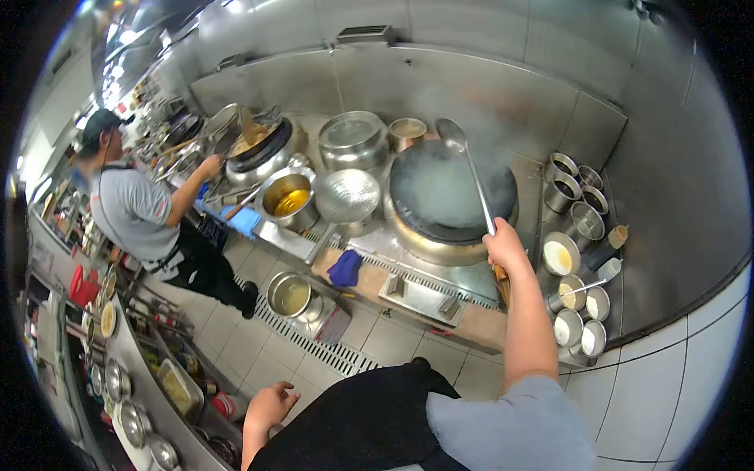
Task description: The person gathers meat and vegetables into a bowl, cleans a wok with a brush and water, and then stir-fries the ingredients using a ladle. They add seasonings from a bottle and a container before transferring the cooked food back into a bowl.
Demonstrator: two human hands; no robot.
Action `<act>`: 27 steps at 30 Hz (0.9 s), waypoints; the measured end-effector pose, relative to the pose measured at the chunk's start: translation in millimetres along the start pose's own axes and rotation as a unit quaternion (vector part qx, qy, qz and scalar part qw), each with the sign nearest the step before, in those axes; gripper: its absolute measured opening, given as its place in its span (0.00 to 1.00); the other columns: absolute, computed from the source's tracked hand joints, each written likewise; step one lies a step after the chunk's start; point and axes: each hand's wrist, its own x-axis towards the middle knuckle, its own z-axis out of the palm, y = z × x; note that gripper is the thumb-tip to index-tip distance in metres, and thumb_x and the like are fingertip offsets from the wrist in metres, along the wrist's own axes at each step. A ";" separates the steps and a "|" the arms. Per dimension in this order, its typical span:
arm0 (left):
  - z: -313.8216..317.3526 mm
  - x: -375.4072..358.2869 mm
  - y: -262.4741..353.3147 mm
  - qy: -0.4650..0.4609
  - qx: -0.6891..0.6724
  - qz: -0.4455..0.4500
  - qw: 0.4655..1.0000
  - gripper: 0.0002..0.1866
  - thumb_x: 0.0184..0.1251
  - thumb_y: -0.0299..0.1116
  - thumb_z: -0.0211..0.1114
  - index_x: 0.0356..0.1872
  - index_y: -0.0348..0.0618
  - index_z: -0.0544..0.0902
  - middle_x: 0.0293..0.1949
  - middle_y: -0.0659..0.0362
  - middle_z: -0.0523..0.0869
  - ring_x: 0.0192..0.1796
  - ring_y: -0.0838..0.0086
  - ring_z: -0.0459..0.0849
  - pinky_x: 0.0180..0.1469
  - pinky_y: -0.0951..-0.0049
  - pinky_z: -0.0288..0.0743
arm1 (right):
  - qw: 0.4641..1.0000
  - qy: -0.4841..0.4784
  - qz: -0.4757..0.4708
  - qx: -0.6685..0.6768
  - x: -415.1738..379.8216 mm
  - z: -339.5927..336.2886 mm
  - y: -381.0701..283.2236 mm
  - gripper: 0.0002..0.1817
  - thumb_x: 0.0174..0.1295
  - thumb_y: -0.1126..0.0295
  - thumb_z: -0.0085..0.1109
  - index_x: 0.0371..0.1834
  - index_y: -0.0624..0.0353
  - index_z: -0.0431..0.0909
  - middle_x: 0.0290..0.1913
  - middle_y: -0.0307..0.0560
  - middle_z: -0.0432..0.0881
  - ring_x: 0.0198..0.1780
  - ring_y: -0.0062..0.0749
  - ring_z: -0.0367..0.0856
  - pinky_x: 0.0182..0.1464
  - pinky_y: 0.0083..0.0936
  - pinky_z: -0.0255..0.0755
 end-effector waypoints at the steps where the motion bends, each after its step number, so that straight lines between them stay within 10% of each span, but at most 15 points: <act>1: -1.0 15.7 11.0 0.013 -0.004 0.014 1.000 0.23 0.61 0.48 0.64 0.48 0.41 0.82 0.34 0.47 0.86 0.41 0.54 0.85 0.44 0.60 0.78 | 1.000 0.006 0.013 -0.014 14.2 -8.1 12.2 0.14 0.56 0.75 0.50 0.44 0.71 0.68 0.26 0.54 0.76 0.16 0.35 0.75 0.19 0.34 0.69; 10: -6.5 117.6 126.8 -0.045 0.038 0.144 0.988 0.21 0.62 0.46 0.62 0.47 0.40 0.81 0.33 0.49 0.86 0.40 0.54 0.85 0.43 0.59 0.77 | 0.970 -0.065 0.120 0.204 89.5 27.1 83.8 0.08 0.58 0.73 0.53 0.38 0.66 0.71 0.22 0.44 0.75 0.15 0.30 0.73 0.18 0.29 0.68; 17: -26.1 195.0 233.2 0.036 -0.024 0.464 0.885 0.16 0.61 0.39 0.64 0.44 0.39 0.81 0.41 0.48 0.84 0.46 0.55 0.82 0.48 0.59 0.75 | 0.925 -0.191 0.164 0.286 -2.8 6.2 62.3 0.10 0.60 0.71 0.54 0.43 0.61 0.70 0.22 0.39 0.73 0.16 0.24 0.71 0.17 0.24 0.64; 19: -32.9 214.4 266.3 0.056 -0.028 0.524 0.849 0.16 0.62 0.38 0.63 0.46 0.37 0.80 0.44 0.48 0.83 0.48 0.54 0.81 0.51 0.58 0.74 | 0.987 -0.105 0.113 -0.050 -33.8 -5.6 46.3 0.15 0.57 0.71 0.56 0.47 0.62 0.70 0.23 0.50 0.78 0.21 0.40 0.78 0.24 0.34 0.71; 22: -15.1 254.7 305.3 0.110 0.012 0.578 0.809 0.15 0.62 0.36 0.62 0.45 0.37 0.80 0.46 0.49 0.82 0.51 0.56 0.79 0.53 0.60 0.72 | 0.929 0.036 -0.001 -0.369 -72.5 -16.6 32.8 0.18 0.55 0.70 0.56 0.50 0.60 0.69 0.29 0.60 0.80 0.30 0.54 0.81 0.33 0.44 0.73; 27: 20.6 307.3 353.0 0.199 0.098 0.610 0.761 0.13 0.63 0.41 0.60 0.30 0.40 0.78 0.40 0.50 0.82 0.48 0.62 0.80 0.46 0.64 0.72 | 0.948 -0.014 0.107 -0.299 -132.9 -57.9 -59.1 0.23 0.54 0.72 0.59 0.55 0.59 0.71 0.31 0.58 0.80 0.36 0.55 0.80 0.39 0.41 0.72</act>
